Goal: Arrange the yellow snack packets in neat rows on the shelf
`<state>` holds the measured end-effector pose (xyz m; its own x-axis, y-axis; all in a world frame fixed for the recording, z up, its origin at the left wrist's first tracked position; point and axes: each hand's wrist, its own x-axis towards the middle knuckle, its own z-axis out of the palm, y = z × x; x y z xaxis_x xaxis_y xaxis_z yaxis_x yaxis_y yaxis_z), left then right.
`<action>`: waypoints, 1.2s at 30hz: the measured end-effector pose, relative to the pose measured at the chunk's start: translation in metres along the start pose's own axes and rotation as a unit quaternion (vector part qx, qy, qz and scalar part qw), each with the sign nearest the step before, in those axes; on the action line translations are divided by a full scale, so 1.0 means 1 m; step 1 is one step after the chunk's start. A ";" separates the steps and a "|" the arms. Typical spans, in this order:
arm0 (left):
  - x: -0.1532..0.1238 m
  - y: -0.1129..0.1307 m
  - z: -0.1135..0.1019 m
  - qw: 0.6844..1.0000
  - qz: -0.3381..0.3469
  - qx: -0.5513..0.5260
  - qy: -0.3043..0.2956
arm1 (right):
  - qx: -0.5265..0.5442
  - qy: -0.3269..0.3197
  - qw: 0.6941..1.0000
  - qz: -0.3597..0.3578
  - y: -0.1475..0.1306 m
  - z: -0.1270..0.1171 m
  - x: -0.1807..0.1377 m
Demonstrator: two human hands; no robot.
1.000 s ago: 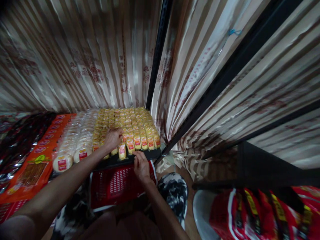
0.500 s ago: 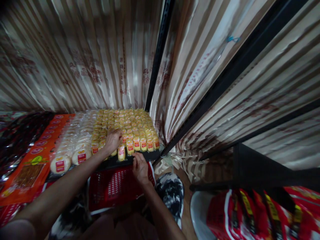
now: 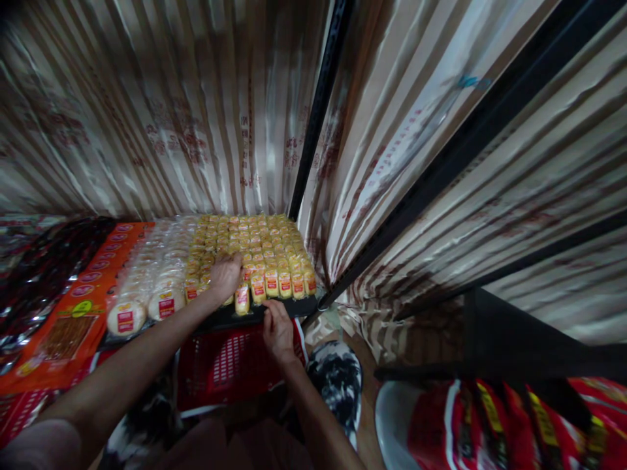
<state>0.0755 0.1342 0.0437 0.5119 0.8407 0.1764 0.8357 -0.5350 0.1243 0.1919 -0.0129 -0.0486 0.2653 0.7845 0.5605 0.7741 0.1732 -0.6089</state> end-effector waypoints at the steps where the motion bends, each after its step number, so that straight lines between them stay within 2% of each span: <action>1: 0.001 0.000 0.000 1.000 -0.011 -0.011 -0.011 | 0.000 -0.003 1.000 -0.010 -0.003 -0.002 0.003; 5: 0.007 0.000 0.003 0.996 -0.063 -0.056 -0.043 | -0.041 -0.029 0.997 -0.061 -0.019 -0.010 0.026; 8: 0.010 -0.002 0.000 0.991 -0.087 -0.078 -0.062 | -0.091 -0.074 0.988 -0.103 -0.031 -0.009 0.053; 13: 0.015 -0.007 -0.005 0.988 -0.084 -0.104 -0.077 | -0.125 -0.129 0.975 -0.131 -0.039 0.003 0.084; 18: 0.019 -0.010 -0.009 0.987 -0.061 -0.127 -0.081 | -0.143 -0.139 0.969 -0.145 -0.039 0.007 0.093; 22: 0.013 -0.022 -0.026 0.992 -0.038 -0.116 -0.043 | -0.184 -0.141 0.961 -0.148 -0.039 0.005 0.092; 27: -0.013 -0.059 -0.042 0.998 0.033 -0.035 0.043 | -0.218 -0.154 0.953 -0.141 -0.039 0.003 0.092; 31: -0.039 -0.073 -0.034 0.992 0.081 -0.026 0.094 | -0.215 -0.151 0.954 -0.141 -0.041 0.002 0.093; 36: -0.052 -0.057 -0.017 0.984 0.125 -0.004 0.128 | -0.220 -0.143 0.955 -0.140 -0.042 0.002 0.094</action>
<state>-0.0018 0.1197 0.0446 0.6340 0.6339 0.4429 0.6875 -0.7243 0.0524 0.1829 0.0544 0.0281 -0.1064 0.8857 0.4519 0.9751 0.1820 -0.1271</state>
